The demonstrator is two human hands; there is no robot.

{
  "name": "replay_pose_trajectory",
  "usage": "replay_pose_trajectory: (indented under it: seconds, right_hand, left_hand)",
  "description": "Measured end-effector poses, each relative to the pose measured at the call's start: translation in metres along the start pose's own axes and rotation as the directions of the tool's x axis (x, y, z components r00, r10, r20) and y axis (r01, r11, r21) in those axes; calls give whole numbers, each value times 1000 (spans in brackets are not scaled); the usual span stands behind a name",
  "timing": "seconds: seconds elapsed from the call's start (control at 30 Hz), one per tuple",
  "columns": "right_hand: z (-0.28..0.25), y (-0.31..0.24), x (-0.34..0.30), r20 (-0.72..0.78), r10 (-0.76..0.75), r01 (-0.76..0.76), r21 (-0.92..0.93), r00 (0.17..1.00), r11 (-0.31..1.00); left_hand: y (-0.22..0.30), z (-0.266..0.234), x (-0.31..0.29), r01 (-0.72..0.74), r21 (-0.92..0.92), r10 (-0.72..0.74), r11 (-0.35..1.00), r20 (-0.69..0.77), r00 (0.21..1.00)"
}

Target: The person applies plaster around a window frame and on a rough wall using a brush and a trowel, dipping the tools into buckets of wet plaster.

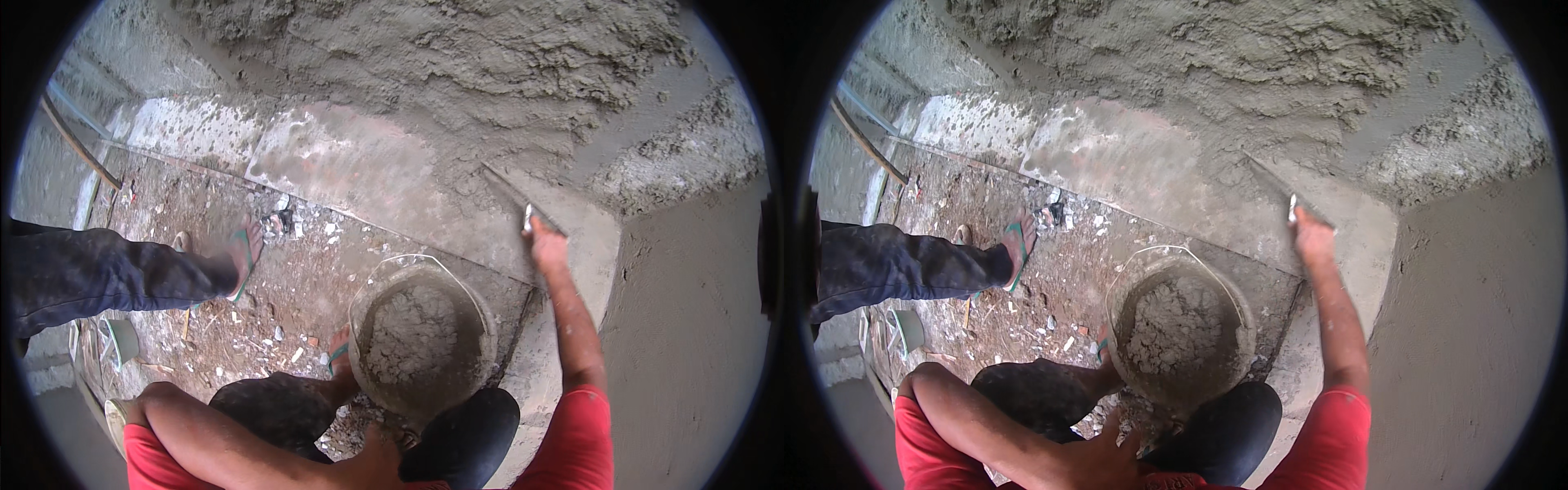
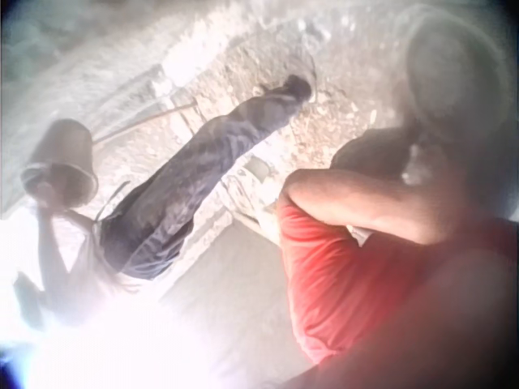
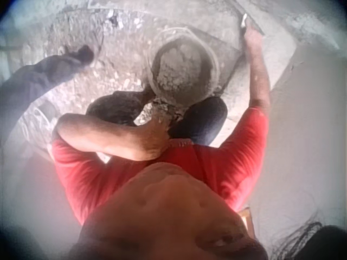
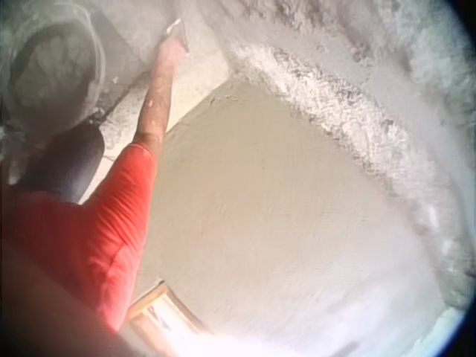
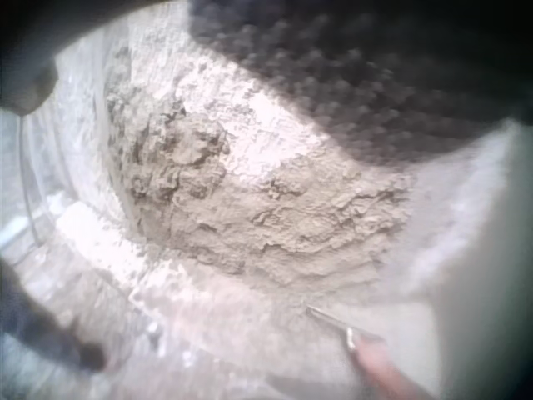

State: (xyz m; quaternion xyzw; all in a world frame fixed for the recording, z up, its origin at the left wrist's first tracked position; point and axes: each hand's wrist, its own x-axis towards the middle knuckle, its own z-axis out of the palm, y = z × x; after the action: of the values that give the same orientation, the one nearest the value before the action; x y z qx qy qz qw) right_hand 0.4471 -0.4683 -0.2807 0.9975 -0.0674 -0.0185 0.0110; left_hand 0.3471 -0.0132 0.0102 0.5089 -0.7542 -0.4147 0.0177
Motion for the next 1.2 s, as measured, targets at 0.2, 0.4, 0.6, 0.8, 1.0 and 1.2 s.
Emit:
replay_pose_trajectory:
  seconds: [0.2, 0.4, 0.6, 0.8, 1.0, 1.2]
  right_hand:
    - [-17, 13, 118, -2, -157, 157, -64, 988, 986]
    - [10, -39, 134, 93, -132, 140, -88, 987, 986]
    - [-27, -29, 136, 120, -277, 286, -67, 953, 956]
    - [0, -88, 195, 9, -265, 264, -79, 964, 961]
    - [-16, -75, 141, 247, -358, 373, -15, 900, 928]
    - [-30, -21, 30, -50, 40, -37, 67, 998, 997]
  left_hand:
    - [-14, 4, -24, -6, -81, 6, 997, -2, 1000]
    - [-29, 11, -31, -26, -116, 30, 993, 28, 999]
    - [-36, -9, -46, 41, -136, -36, 990, 36, 999]
    - [-33, -27, -33, 110, -129, -88, 986, 163, 983]
    - [-34, -44, -36, 132, -71, -119, 989, 169, 978]
    - [-146, -43, -27, 221, -674, -334, 705, -41, 942]
